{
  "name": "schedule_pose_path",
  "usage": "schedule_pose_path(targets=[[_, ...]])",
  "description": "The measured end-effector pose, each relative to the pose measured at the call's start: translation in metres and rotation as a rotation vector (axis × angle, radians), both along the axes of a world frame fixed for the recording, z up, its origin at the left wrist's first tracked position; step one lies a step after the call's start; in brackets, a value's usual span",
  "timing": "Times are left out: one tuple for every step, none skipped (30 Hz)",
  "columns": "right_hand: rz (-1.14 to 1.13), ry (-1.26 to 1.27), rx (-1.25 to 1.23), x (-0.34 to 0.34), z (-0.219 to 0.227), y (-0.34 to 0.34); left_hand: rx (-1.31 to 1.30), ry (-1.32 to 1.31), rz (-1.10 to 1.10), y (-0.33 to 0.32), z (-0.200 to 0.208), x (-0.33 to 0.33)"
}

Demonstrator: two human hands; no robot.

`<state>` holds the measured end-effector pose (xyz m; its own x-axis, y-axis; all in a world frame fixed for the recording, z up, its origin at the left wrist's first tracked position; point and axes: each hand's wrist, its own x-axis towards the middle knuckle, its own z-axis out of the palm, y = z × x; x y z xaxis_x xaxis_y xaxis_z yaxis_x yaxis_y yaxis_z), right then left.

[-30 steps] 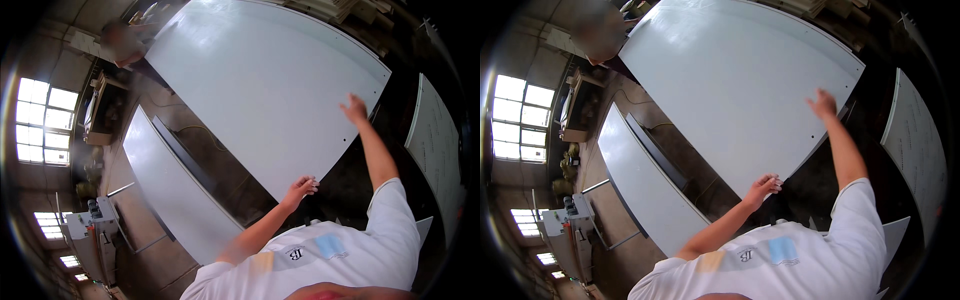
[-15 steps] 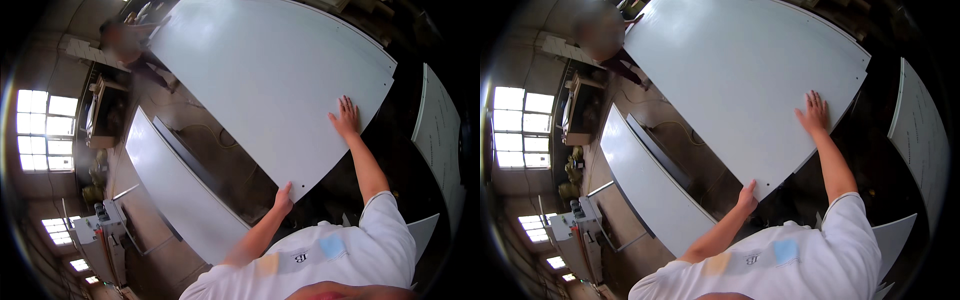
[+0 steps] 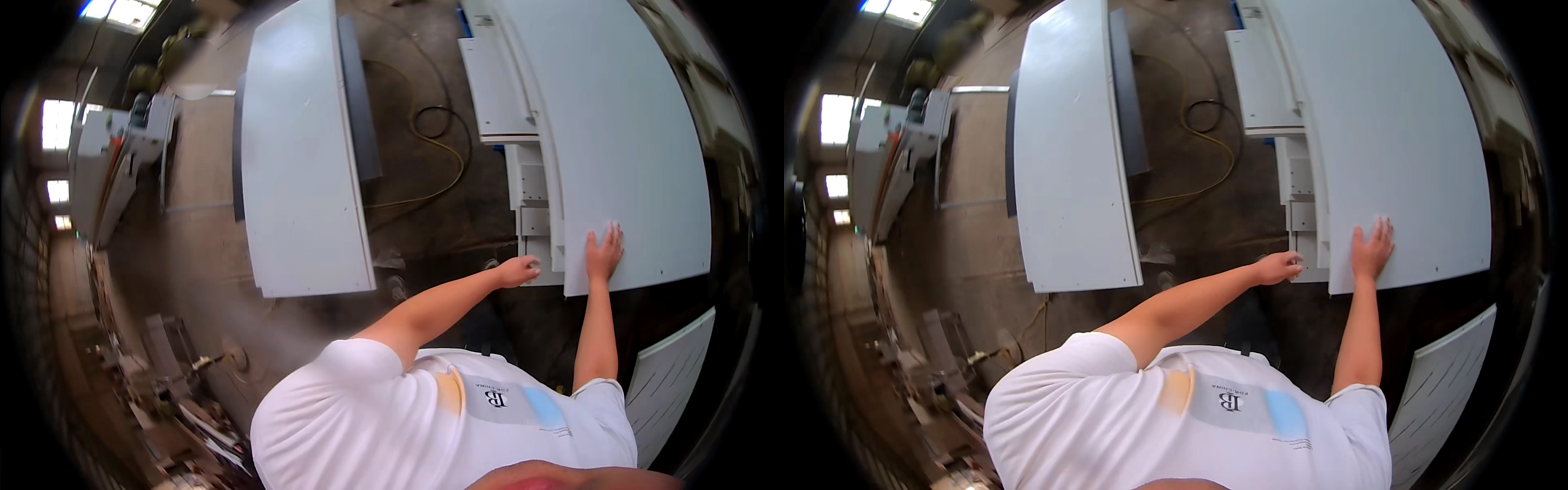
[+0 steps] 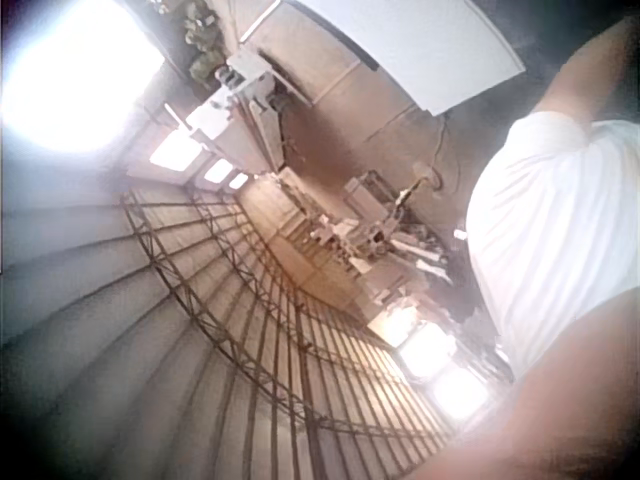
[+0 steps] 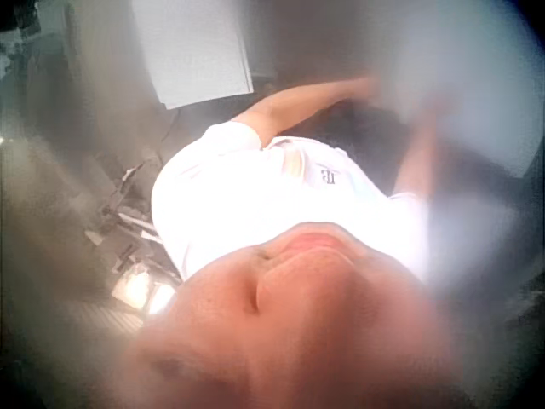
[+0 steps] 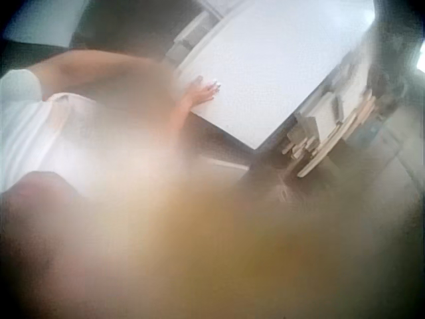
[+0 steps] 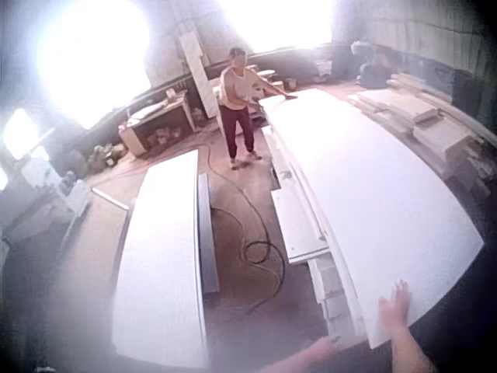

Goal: The person repeatedly picks up large white rectangular panels from a pile and stacks them onto a growing stack. They handle the panels by hand, lifting and placing them one at a time in a repetitive sequence.

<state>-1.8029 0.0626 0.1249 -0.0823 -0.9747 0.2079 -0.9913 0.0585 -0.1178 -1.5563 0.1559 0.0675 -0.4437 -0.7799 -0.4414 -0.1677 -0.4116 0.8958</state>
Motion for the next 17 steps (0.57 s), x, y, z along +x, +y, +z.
schedule_pose_path(targets=[[0.008, -0.019, -0.028, 0.001, -0.006, 0.002, 0.093, 0.077, 0.032, 0.018, -0.004, 0.031], [0.022, -0.039, -0.053, 0.014, -0.010, 0.006, 0.184, 0.156, 0.070, 0.041, -0.010, 0.062], [0.079, -0.117, -0.048, 0.037, -0.003, 0.011, 0.255, 0.193, 0.236, 0.073, -0.043, 0.093], [0.120, -0.188, -0.038, 0.066, 0.009, 0.020, 0.352, 0.198, 0.385, 0.100, -0.053, 0.127], [0.161, -0.260, -0.027, 0.100, 0.020, 0.033, 0.395, 0.117, 0.463, 0.132, -0.075, 0.170], [0.246, -0.321, 0.008, 0.138, 0.028, 0.044, 0.440, 0.255, 0.605, 0.179, -0.121, 0.213], [0.308, -0.371, 0.044, 0.169, 0.024, 0.060, 0.488, -0.158, 0.625, 0.206, -0.127, 0.247], [0.380, -0.428, 0.093, 0.210, 0.022, 0.080, 0.478, -0.489, 0.567, 0.250, -0.156, 0.292], [0.406, -0.439, 0.210, 0.244, 0.014, 0.099, 0.504, -0.556, 0.603, 0.283, -0.168, 0.327], [0.443, -0.450, 0.333, 0.286, 0.000, 0.120, 0.587, -0.548, 0.607, 0.317, -0.177, 0.369], [0.447, -0.540, 0.526, 0.327, -0.012, 0.140, 0.545, -0.618, 0.691, 0.362, -0.204, 0.399], [0.384, -0.605, 0.706, 0.350, -0.040, 0.162, 0.621, -0.414, 0.818, 0.359, -0.176, 0.431], [0.422, -0.619, 0.842, 0.368, -0.074, 0.185, 0.577, -0.427, 0.850, 0.386, -0.183, 0.465], [0.437, -0.619, 0.980, 0.381, -0.110, 0.206, 0.519, -0.473, 0.846, 0.396, -0.171, 0.498], [0.507, -0.478, 1.103, 0.399, -0.127, 0.222, 0.527, -0.432, 1.001, 0.414, -0.168, 0.523], [0.570, -0.338, 1.217, 0.422, -0.144, 0.238, 0.527, -0.422, 1.117, 0.435, -0.175, 0.551], [0.629, -0.196, 1.319, 0.447, -0.161, 0.250, 0.551, -0.436, 1.204, 0.451, -0.176, 0.577]])
